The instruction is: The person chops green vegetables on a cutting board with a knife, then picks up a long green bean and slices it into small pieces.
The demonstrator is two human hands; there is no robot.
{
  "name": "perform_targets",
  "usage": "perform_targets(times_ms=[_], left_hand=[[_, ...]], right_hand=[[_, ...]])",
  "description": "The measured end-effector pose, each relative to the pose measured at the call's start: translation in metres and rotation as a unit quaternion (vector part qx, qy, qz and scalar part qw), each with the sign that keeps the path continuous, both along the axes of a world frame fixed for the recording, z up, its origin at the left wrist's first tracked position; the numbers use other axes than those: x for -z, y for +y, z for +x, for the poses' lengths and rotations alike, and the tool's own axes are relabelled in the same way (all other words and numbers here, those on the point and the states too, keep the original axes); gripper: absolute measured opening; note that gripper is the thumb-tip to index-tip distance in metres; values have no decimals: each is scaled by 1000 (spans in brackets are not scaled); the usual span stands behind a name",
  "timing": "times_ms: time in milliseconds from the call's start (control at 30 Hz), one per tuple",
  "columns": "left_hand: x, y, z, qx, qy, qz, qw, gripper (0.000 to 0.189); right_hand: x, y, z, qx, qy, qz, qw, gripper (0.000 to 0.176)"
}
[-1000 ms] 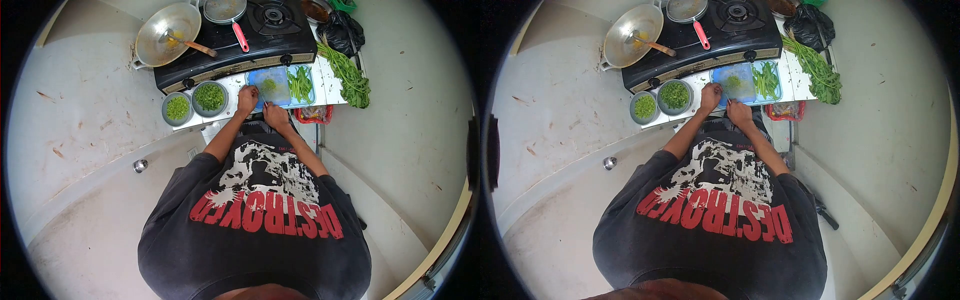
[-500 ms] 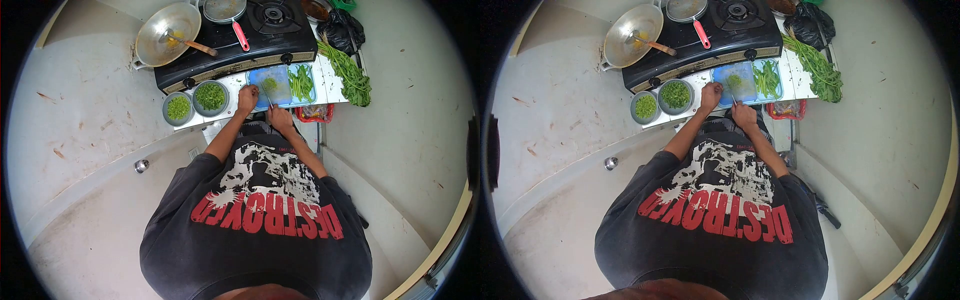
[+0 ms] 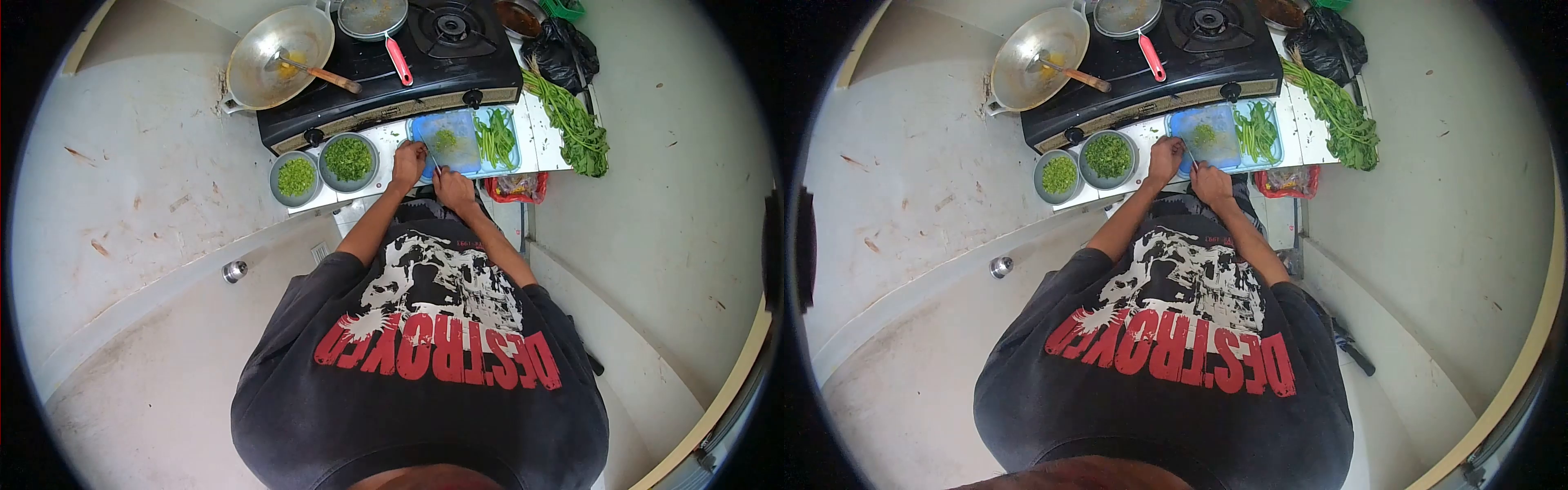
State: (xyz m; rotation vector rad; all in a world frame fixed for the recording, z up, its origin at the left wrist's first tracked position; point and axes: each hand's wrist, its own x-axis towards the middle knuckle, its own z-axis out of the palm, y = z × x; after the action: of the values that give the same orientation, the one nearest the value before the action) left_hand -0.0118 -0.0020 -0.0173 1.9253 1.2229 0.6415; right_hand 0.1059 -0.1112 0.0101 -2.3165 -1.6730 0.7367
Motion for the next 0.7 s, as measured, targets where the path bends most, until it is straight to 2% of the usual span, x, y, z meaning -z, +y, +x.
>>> perform_targets(times_ms=[267, 567, 700], left_hand=[[-4, 2, -4, 38, 0, 2, 999, 11], [-8, -2, -3, 33, 25, 33, 999, 10], [-6, -4, -6, 49, 10, 64, 997, 11]], right_hand=[[6, 1, -1, -5, -21, -3, 1000, 42], [3, -13, 0, 11, -5, -29, 1000, 44], [13, -19, 3, 8, -2, 0, 1000, 44]])
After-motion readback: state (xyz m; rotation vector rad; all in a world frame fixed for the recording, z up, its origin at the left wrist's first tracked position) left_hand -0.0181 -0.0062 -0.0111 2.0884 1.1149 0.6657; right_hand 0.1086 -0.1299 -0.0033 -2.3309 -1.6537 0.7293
